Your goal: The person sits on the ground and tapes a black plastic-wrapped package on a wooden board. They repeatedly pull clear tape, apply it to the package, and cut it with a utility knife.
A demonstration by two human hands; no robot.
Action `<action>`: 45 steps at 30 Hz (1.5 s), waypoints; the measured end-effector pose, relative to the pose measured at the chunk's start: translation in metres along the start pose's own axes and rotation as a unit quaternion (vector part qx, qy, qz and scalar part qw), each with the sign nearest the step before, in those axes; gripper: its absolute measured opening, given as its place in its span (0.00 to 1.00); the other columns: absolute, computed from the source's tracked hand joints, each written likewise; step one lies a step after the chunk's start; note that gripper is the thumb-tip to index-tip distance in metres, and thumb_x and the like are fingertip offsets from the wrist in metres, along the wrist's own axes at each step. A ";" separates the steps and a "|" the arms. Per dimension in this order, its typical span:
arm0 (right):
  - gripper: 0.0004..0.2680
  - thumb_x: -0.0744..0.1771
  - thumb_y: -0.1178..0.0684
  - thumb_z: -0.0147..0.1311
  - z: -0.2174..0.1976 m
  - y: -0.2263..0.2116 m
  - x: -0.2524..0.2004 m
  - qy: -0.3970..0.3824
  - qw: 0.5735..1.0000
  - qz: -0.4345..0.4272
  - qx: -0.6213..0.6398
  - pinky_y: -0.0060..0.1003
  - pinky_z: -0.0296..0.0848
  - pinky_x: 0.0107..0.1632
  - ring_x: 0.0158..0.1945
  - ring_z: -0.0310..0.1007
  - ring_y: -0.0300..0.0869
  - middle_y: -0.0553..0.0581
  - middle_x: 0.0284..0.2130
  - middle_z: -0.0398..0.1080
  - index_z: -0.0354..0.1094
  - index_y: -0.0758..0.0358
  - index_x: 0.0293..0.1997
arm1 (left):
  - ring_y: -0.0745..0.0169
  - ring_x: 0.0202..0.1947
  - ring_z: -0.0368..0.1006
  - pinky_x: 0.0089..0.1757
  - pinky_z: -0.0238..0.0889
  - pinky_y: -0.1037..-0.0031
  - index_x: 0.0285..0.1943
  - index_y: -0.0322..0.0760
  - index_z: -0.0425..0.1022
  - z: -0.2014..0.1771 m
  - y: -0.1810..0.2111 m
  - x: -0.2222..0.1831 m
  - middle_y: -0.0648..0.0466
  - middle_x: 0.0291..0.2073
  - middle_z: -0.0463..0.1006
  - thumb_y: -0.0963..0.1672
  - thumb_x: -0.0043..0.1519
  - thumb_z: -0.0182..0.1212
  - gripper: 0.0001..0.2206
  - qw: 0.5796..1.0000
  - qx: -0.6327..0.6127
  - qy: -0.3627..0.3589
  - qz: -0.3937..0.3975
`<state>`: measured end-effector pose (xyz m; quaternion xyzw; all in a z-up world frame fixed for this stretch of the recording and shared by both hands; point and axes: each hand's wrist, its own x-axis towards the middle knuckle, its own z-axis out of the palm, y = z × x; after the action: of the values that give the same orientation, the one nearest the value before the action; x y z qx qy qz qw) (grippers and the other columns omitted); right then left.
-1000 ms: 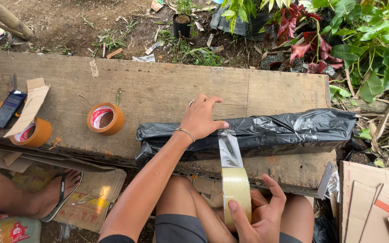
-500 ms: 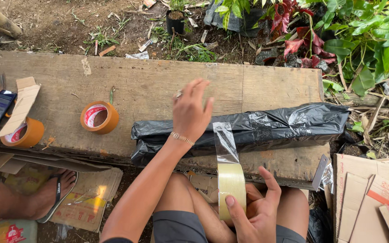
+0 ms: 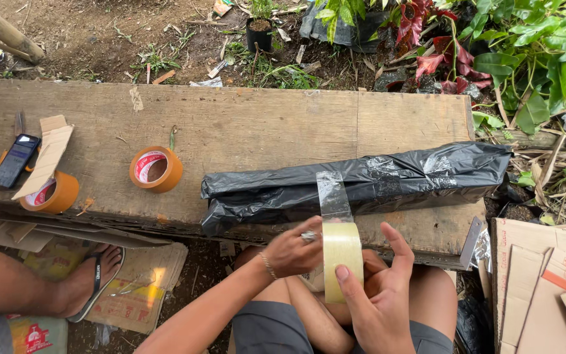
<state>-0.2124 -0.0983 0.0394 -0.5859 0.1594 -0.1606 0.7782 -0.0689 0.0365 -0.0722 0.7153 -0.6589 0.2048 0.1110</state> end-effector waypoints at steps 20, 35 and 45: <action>0.32 0.65 0.67 0.52 -0.002 -0.001 -0.001 0.024 0.999 0.021 -0.007 0.39 0.76 0.50 0.48 0.76 0.45 0.71 0.47 0.71 0.32 0.59 0.75 | 0.48 0.67 0.69 0.65 0.61 0.59 0.68 0.28 0.70 -0.022 -0.030 0.060 0.41 0.68 0.69 0.45 0.66 0.51 0.22 0.996 0.049 0.026 -0.068; 0.32 0.65 0.66 0.52 -0.009 0.009 -0.011 0.041 0.999 0.023 -0.015 0.39 0.75 0.51 0.49 0.76 0.45 0.70 0.48 0.72 0.32 0.59 0.75 | 0.52 0.55 0.78 0.55 0.71 0.66 0.57 0.29 0.77 -0.048 -0.077 0.012 0.45 0.55 0.79 0.44 0.63 0.67 0.16 0.993 -0.040 0.098 -0.042; 0.31 0.65 0.66 0.51 -0.011 0.022 -0.018 0.063 0.996 0.054 -0.022 0.42 0.78 0.48 0.47 0.77 0.46 0.71 0.46 0.72 0.34 0.60 0.75 | 0.53 0.48 0.79 0.49 0.73 0.66 0.45 0.29 0.81 -0.049 -0.071 0.005 0.47 0.47 0.82 0.47 0.61 0.73 0.14 0.980 0.017 0.177 -0.086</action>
<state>-0.2324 -0.0943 0.0163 -0.5816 0.2434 -0.1514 0.7613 -0.0053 0.0605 -0.0180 0.7236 -0.5613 0.3287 0.2309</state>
